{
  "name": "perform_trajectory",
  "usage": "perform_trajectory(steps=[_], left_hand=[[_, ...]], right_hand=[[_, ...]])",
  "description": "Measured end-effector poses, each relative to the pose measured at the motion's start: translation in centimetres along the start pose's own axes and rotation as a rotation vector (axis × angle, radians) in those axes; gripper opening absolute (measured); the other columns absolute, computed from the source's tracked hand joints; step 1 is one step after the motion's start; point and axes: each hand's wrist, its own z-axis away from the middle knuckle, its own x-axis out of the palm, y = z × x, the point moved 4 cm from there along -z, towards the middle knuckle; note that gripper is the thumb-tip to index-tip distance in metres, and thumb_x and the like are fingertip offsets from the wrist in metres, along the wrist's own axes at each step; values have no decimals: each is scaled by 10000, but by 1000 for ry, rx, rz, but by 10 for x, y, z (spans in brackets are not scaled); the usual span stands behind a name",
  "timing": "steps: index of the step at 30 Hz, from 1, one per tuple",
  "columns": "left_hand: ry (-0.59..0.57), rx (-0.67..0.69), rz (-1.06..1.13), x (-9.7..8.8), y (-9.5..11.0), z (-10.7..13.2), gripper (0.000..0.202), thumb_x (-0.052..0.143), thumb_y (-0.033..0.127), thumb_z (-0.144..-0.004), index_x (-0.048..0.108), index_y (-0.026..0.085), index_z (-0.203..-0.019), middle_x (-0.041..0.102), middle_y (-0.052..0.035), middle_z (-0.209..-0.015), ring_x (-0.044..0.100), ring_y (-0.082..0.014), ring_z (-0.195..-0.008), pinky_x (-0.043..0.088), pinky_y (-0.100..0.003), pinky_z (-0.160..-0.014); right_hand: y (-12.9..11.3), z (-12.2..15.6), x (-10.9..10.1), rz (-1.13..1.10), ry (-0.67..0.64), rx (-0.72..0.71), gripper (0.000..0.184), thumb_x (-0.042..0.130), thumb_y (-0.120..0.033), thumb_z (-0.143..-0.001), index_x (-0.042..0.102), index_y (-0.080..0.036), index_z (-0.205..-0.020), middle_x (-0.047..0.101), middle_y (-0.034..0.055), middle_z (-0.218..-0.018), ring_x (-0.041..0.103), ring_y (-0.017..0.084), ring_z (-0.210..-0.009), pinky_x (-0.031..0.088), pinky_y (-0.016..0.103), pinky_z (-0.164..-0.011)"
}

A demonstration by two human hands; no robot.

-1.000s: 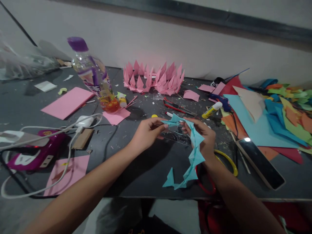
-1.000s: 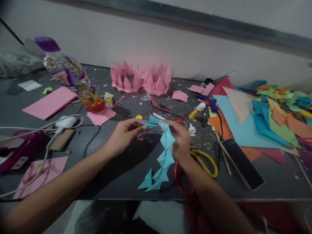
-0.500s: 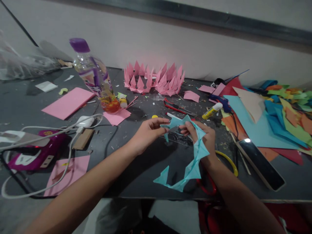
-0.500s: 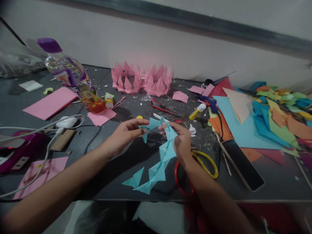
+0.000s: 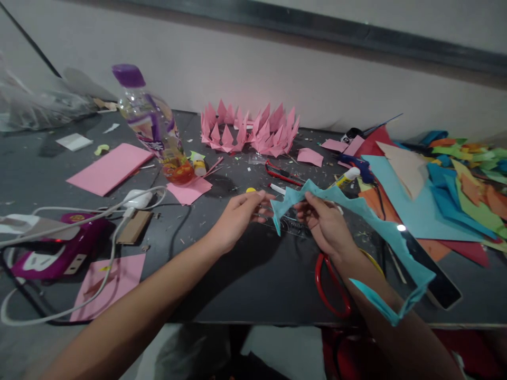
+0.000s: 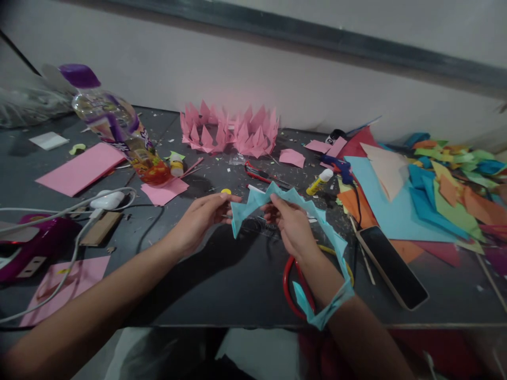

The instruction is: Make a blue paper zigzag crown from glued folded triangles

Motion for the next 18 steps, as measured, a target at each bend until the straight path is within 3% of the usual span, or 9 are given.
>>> perform_trajectory(steps=[4,11,15,18], left_hand=[[-2,7,-27,-1,0,0,257,560,366,-794,674,147,-865,684,-62,-875,604,-128,-728,451,-228,-640],[50,49,-83,-4,1,-1,207,586,333,-767,684,167,-845,672,-60,-986,595,-137,-802,449,-225,-649],[40,30,-42,-3,0,-1,248,597,356,-761,672,156,-887,657,-73,-1025,589,-165,-905,458,-233,-689],[14,-73,46,-1,-4,0,320,605,391,-763,626,164,-988,617,-84,-1114,591,-171,-922,477,-243,-683]], right_hand=[[9,2,5,-31,-153,176,324,763,-431,-555,543,-194,-560,566,-45,-469,499,96,-444,404,228,-452],[11,18,20,-12,-573,372,290,633,-398,-693,510,-182,-545,468,-53,-431,407,71,-395,348,215,-429],[18,28,19,95,-657,466,295,653,-386,-666,533,-170,-505,496,-43,-428,420,63,-384,326,195,-409],[23,34,18,215,-734,492,275,659,-379,-666,575,-164,-518,555,-35,-463,483,66,-407,361,185,-432]])
